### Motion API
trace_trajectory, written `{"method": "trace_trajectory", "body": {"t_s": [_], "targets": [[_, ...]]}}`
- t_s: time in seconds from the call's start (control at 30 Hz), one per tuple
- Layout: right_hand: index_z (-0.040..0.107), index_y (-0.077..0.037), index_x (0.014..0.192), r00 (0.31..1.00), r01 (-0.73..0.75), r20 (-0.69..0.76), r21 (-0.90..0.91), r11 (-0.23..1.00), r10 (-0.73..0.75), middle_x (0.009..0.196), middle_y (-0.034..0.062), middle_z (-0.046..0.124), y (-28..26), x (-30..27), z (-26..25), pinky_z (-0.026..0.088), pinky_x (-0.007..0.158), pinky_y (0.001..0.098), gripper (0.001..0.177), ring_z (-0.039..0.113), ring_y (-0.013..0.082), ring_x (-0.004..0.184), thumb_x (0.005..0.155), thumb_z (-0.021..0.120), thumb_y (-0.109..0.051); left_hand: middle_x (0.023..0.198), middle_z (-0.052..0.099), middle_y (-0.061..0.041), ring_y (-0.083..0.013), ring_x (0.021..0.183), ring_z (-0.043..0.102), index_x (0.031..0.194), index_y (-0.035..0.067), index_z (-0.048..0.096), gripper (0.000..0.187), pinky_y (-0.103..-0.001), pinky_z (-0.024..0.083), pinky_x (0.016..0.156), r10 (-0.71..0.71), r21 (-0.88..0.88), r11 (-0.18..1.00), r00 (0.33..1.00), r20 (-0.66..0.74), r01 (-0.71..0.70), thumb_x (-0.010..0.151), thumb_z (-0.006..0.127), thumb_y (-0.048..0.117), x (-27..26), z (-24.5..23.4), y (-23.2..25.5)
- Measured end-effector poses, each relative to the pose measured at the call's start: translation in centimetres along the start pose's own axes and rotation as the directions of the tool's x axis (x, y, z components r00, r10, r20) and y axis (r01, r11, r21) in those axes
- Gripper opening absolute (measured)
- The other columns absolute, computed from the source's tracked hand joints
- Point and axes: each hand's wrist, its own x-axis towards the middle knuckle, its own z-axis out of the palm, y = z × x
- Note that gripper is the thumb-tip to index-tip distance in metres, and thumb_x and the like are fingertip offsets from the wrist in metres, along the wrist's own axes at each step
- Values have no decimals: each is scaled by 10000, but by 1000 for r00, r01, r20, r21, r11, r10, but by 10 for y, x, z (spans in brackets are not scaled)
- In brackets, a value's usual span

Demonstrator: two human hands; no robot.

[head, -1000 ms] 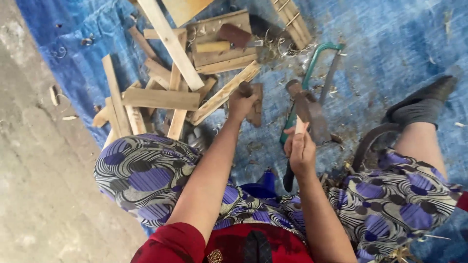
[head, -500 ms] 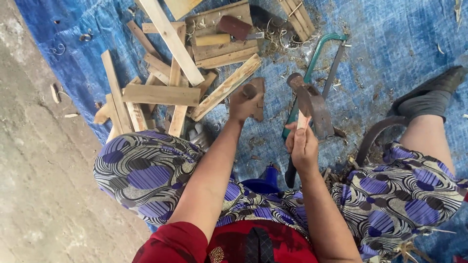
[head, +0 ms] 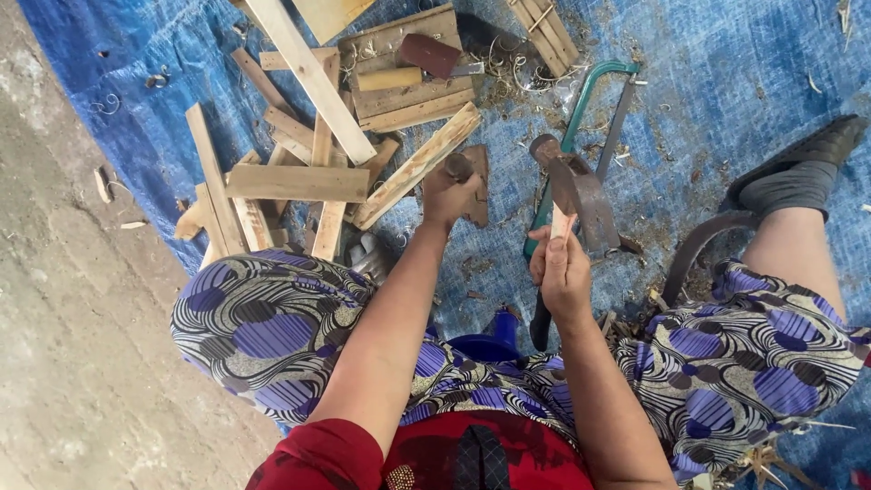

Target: A person is carving a piece of wood using a hammer and a small hand-held carving tool while sitting on a tarp.

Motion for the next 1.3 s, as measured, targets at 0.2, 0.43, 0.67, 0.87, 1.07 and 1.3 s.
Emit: {"method": "trace_trajectory", "body": {"t_s": [0.2, 0.43, 0.67, 0.87, 1.07, 1.3], "targets": [[656, -2, 1166, 1000, 4, 1, -29, 1000, -4, 589, 117, 577, 1, 0, -1, 536, 512, 344, 464, 606, 217, 484, 1151, 296, -296, 1084, 756, -257, -485, 1121, 705, 1143, 24, 752, 351, -681, 596, 920, 21, 55, 998, 999, 49, -23, 912, 733, 287, -6, 2, -10], [666, 8, 1135, 1000, -3, -2, -28, 1000, 3, 547, 96, 561, -7, 1, 2, 494, 484, 318, 461, 575, 195, 432, 1140, 321, -297, 1136, 749, -255, -504, 1150, 683, 1252, 59, 722, 382, -700, 595, 961, 83, 46, 995, 994, 71, -86, 941, 746, 279, -8, 6, -13], [641, 14, 998, 993, 118, -11, -118, 986, -120, 616, 68, 567, -79, -7, 9, 516, 671, 320, 349, 566, 186, 573, 1020, 329, -139, 1225, 733, -272, -506, 1175, 676, 1354, 80, 675, 571, -687, 555, 1025, 178, 91, 979, 983, 54, -182, 886, 804, 382, -12, 13, -14], [529, -76, 1468, 994, -75, 58, -230, 970, 91, 1270, 131, 651, -46, -2, 24, 527, 744, 335, 475, 597, 160, 822, 995, 531, -126, 1219, 747, -244, -491, 1128, 704, 1318, 140, 711, 560, -638, 570, 1035, 234, 159, 958, 971, 46, -238, 856, 831, 433, -12, 21, -25], [733, -189, 1081, 976, -197, -7, -462, 865, 219, 637, 86, 632, -23, -5, 12, 516, 656, 427, 430, 663, 309, 673, 1072, 388, -447, 1233, 749, -211, -477, 1092, 720, 1338, 188, 705, 568, -612, 592, 999, 212, 234, 946, 975, 72, -223, 884, 797, 518, -19, 18, -34], [456, -126, 1547, 936, 352, 79, -154, 923, -343, 1585, 115, 460, -107, 26, 41, 522, 1009, 307, 637, 489, 253, 1403, 932, 439, 36, 1355, 710, -58, -370, 1192, 708, 1480, 392, 611, 663, -555, 596, 1044, 209, 264, 936, 972, 111, -231, 894, 780, 650, 13, 31, -90]]}}
